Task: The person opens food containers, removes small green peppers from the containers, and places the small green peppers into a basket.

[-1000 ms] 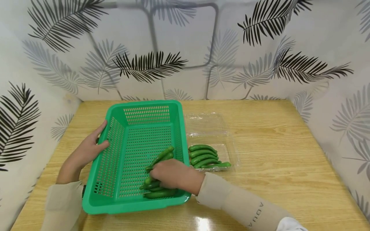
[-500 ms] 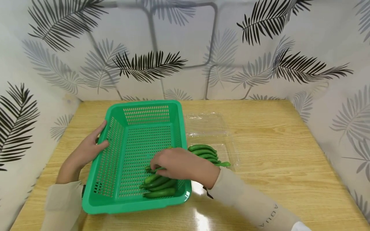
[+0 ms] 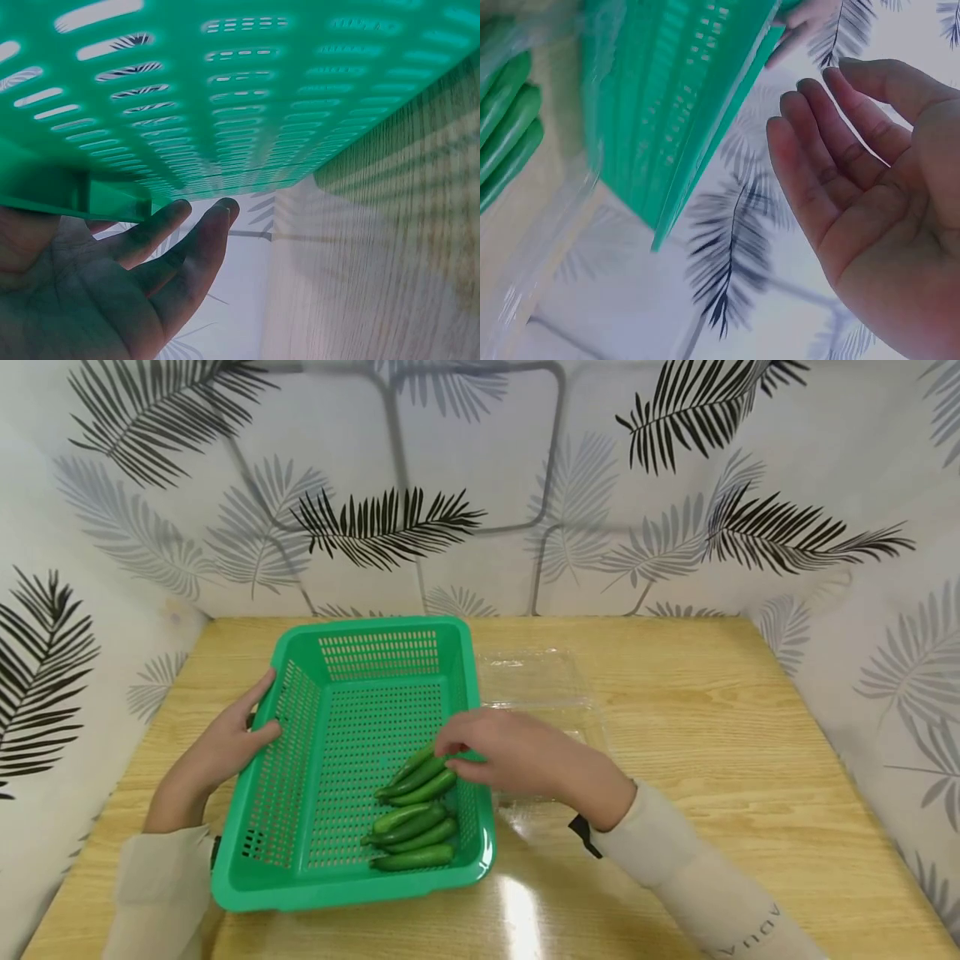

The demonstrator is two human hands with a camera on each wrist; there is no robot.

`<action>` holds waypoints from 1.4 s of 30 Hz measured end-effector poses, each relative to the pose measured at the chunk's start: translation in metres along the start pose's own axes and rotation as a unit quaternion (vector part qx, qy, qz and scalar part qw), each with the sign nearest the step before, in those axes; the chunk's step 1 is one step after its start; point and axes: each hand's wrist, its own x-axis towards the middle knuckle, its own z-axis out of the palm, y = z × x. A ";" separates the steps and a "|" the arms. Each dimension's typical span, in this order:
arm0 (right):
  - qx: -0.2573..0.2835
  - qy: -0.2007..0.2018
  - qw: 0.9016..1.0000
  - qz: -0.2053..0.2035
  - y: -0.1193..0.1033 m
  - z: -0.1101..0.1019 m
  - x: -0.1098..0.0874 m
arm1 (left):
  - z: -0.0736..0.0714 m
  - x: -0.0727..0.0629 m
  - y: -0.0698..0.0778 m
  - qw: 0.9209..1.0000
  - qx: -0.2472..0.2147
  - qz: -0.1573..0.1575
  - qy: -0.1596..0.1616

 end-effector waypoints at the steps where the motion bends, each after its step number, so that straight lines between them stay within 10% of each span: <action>1: 0.005 0.002 1.000 0.007 0.002 -0.002 -0.003 | 0.000 0.000 0.000 1.000 -0.003 0.001 0.000; 18: 0.031 -0.042 0.988 0.142 0.075 0.012 -0.061 | 0.000 -0.001 0.001 1.000 -0.010 0.003 -0.002; 28: 0.023 -0.077 0.986 0.143 0.087 0.031 -0.063 | -0.001 -0.002 0.001 1.000 -0.020 0.000 -0.004; 42: -0.057 -0.024 0.991 0.123 0.090 0.063 -0.060 | -0.001 -0.001 0.001 1.000 -0.030 0.001 -0.004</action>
